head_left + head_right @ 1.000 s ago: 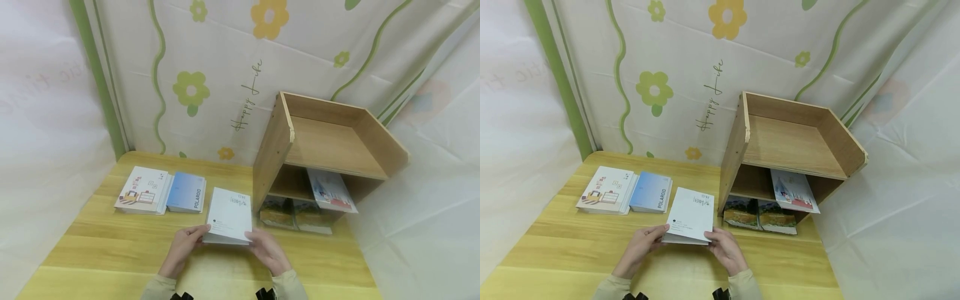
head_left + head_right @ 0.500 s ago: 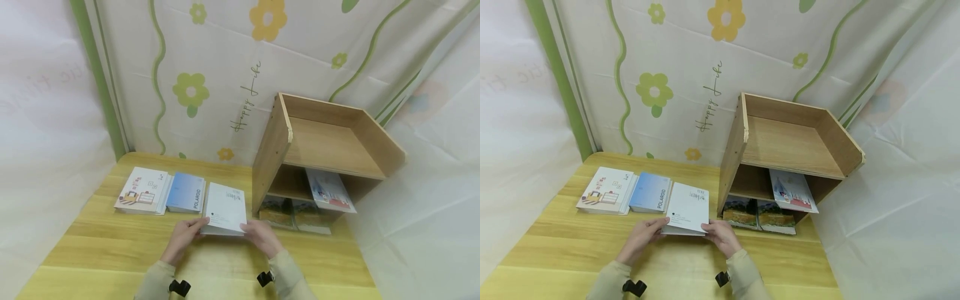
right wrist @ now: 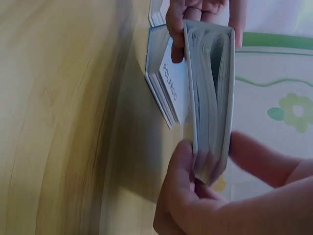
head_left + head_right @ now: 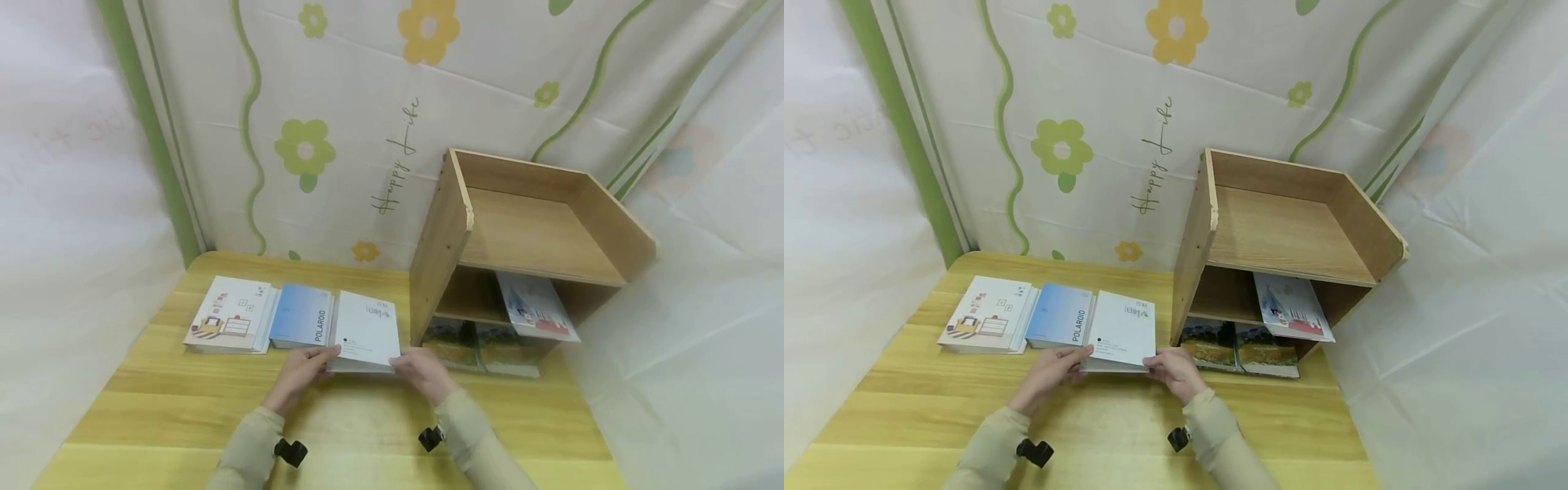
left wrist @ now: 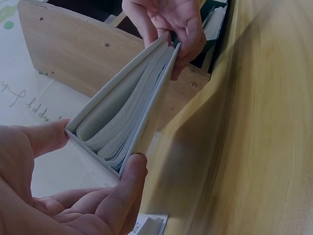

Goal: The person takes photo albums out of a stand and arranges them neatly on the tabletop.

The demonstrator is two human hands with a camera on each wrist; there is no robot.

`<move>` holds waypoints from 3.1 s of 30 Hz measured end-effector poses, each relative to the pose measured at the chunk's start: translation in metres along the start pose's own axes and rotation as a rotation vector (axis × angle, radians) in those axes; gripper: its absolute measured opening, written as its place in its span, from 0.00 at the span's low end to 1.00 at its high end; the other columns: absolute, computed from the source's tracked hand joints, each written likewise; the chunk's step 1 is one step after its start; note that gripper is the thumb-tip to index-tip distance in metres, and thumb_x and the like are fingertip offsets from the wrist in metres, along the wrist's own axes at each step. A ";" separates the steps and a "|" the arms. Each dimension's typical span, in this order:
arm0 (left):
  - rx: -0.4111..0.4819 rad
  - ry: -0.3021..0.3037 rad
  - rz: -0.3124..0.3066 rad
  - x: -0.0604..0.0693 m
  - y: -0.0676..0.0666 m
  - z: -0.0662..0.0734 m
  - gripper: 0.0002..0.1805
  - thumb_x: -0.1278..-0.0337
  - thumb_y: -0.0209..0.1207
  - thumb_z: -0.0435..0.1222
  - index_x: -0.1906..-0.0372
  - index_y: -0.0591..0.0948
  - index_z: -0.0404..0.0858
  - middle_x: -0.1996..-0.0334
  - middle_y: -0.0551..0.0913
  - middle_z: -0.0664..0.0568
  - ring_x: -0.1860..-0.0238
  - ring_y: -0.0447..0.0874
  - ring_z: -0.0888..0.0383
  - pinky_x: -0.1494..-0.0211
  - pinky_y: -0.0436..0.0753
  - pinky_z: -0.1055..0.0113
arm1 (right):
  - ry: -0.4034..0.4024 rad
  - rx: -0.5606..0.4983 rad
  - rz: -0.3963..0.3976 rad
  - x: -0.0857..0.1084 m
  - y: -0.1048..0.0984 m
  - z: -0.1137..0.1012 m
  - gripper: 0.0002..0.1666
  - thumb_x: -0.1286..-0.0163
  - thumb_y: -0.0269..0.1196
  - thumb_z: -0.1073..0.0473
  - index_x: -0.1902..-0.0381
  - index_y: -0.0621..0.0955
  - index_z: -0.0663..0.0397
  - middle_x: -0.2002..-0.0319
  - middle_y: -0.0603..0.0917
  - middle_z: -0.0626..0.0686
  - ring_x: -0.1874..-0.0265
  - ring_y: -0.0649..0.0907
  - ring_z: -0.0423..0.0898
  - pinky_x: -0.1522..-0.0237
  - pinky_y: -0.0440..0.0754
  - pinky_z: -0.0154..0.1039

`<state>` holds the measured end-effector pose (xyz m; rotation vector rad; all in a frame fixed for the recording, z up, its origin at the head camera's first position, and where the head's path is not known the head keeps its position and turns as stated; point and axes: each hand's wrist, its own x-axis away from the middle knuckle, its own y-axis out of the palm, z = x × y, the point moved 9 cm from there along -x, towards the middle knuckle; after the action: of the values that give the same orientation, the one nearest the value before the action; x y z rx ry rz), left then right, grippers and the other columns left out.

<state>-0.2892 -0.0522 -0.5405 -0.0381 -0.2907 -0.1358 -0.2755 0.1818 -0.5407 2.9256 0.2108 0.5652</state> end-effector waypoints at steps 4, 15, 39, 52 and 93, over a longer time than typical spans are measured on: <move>0.013 -0.015 -0.008 -0.006 0.000 -0.004 0.27 0.43 0.68 0.48 0.51 0.84 0.27 0.52 0.80 0.42 0.59 0.80 0.52 0.52 0.84 0.56 | 0.004 0.002 0.109 -0.004 -0.003 0.001 0.19 0.40 0.63 0.74 0.51 0.78 0.79 0.61 0.85 0.58 0.65 0.81 0.47 0.46 0.78 0.52; -0.051 -0.045 -0.030 -0.020 0.005 -0.009 0.23 0.39 0.66 0.47 0.59 0.85 0.26 0.65 0.77 0.45 0.65 0.79 0.52 0.53 0.85 0.56 | 0.013 0.039 0.280 -0.014 -0.014 0.007 0.16 0.43 0.64 0.75 0.55 0.79 0.80 0.66 0.85 0.58 0.70 0.79 0.46 0.57 0.81 0.44; -0.241 0.012 0.003 -0.043 0.016 0.001 0.20 0.29 0.55 0.41 0.60 0.84 0.24 0.72 0.79 0.44 0.69 0.74 0.51 0.66 0.76 0.63 | -0.054 -0.013 0.341 -0.034 -0.012 0.012 0.26 0.42 0.54 0.79 0.43 0.74 0.80 0.50 0.82 0.68 0.61 0.79 0.48 0.48 0.77 0.48; -0.273 0.013 -0.096 -0.031 0.037 0.010 0.14 0.36 0.57 0.37 0.59 0.78 0.26 0.69 0.74 0.44 0.65 0.72 0.50 0.62 0.74 0.61 | -0.064 -0.022 0.372 -0.037 -0.015 0.016 0.28 0.43 0.55 0.80 0.42 0.74 0.79 0.50 0.82 0.67 0.61 0.79 0.47 0.46 0.76 0.49; -0.158 0.100 -0.023 -0.019 0.032 0.017 0.29 0.36 0.59 0.46 0.46 0.75 0.22 0.45 0.75 0.31 0.42 0.71 0.37 0.38 0.71 0.44 | 0.024 0.054 0.134 -0.002 -0.013 0.015 0.20 0.31 0.54 0.69 0.44 0.73 0.78 0.37 0.68 0.72 0.35 0.64 0.69 0.33 0.64 0.59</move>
<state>-0.3076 -0.0171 -0.5299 -0.1839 -0.1798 -0.1824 -0.2731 0.1922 -0.5579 3.0035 0.0339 0.6234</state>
